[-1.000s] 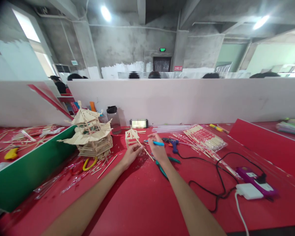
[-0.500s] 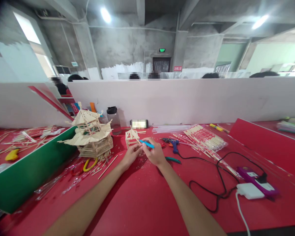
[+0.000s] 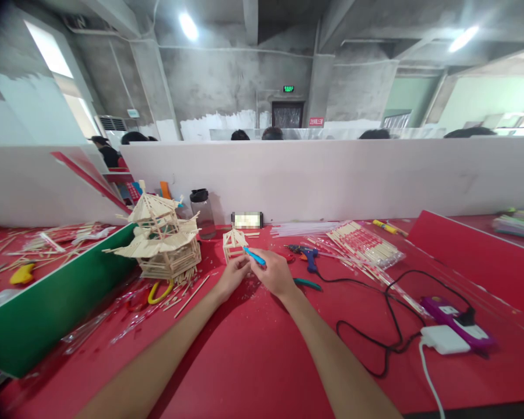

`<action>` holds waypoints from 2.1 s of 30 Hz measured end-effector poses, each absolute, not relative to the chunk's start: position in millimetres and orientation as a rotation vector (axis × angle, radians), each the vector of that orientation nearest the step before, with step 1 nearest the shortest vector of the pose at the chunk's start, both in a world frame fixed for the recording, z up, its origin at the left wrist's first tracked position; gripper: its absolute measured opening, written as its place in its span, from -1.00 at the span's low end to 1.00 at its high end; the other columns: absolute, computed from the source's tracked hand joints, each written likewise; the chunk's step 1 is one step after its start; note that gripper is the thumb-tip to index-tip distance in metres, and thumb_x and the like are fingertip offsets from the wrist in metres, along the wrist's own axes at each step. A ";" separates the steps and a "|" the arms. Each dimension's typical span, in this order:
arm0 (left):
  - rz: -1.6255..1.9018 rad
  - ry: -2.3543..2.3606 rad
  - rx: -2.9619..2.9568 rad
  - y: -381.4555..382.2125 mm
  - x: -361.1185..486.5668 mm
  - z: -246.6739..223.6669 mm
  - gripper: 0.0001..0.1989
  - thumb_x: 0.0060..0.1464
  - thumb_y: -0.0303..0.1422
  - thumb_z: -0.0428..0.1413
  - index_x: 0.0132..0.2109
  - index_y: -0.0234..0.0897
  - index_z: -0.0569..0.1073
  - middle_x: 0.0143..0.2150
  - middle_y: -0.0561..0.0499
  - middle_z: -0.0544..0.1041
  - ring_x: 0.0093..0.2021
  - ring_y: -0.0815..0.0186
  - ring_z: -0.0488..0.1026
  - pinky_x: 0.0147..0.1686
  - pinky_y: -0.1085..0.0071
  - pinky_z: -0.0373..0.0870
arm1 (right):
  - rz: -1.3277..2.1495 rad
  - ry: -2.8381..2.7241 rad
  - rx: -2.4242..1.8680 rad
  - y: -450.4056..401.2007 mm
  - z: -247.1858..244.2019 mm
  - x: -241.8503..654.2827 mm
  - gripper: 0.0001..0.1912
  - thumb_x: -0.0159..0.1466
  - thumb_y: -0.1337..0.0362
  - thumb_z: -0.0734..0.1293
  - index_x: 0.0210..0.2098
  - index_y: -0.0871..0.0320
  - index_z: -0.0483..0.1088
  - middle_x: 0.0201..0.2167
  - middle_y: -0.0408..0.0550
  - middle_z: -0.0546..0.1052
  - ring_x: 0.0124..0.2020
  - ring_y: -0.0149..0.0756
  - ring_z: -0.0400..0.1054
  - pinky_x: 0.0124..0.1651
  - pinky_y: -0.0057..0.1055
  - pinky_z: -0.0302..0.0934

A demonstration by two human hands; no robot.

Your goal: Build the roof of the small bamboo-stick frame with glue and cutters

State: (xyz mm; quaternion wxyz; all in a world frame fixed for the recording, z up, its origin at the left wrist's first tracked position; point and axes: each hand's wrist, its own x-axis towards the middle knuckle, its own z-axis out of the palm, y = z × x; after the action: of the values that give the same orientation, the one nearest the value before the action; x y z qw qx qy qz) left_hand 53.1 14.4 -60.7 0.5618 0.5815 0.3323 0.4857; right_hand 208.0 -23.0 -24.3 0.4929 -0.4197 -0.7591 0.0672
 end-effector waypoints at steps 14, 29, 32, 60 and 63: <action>1.143 0.777 1.368 14.0 54.1 -58.6 -0.63 -0.07 -0.08 0.31 -0.34 -0.34 0.52 -0.44 0.02 0.49 -0.44 0.38 0.40 -0.37 0.47 0.34 | 0.173 -1.891 -1.025 -19.4 -28.2 207.6 -0.64 0.36 0.21 0.27 0.11 -0.03 0.49 0.00 -0.07 0.59 0.01 -0.16 0.50 0.16 -0.21 0.33; 1.153 0.768 1.377 14.2 53.3 -59.1 -0.60 -0.07 -0.04 0.30 -0.35 -0.33 0.51 -0.46 0.03 0.49 -0.44 0.38 0.41 -0.35 0.45 0.34 | 0.132 -1.888 -1.055 -19.4 -27.4 207.8 -0.65 0.36 0.21 0.27 0.11 -0.04 0.49 -0.02 -0.08 0.60 -0.01 -0.17 0.50 0.14 -0.25 0.32; 1.150 0.780 1.377 14.1 52.9 -58.5 -0.58 -0.09 -0.03 0.31 -0.34 -0.34 0.52 -0.46 0.01 0.50 -0.45 0.37 0.42 -0.36 0.45 0.35 | 0.106 -1.880 -1.062 -19.7 -27.0 207.8 -0.65 0.36 0.22 0.28 0.11 -0.04 0.49 -0.03 -0.08 0.61 -0.03 -0.18 0.51 0.12 -0.26 0.33; 1.148 0.776 1.364 15.7 53.1 -61.1 -0.53 -0.11 0.00 0.33 -0.29 -0.36 0.53 -0.42 -0.02 0.53 -0.43 0.37 0.45 -0.36 0.45 0.37 | 0.036 -1.872 -1.065 -18.3 -28.2 209.3 -0.67 0.36 0.25 0.26 0.08 0.02 0.50 -0.03 -0.07 0.61 -0.03 -0.24 0.51 0.11 -0.35 0.33; 1.151 0.783 1.367 16.2 53.2 -61.6 -0.52 -0.11 0.01 0.32 -0.29 -0.36 0.53 -0.42 -0.01 0.53 -0.42 0.37 0.45 -0.35 0.45 0.38 | 0.049 -1.881 -1.063 -18.2 -28.3 209.6 -0.67 0.36 0.25 0.26 0.07 0.02 0.50 -0.03 -0.07 0.61 -0.03 -0.24 0.51 0.12 -0.34 0.32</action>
State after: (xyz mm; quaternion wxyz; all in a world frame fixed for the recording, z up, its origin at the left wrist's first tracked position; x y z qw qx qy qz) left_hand 53.2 16.2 -61.6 0.5607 0.5802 0.3321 0.4886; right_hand 209.6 -18.2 -28.3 0.4708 -0.4339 -0.7679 0.0201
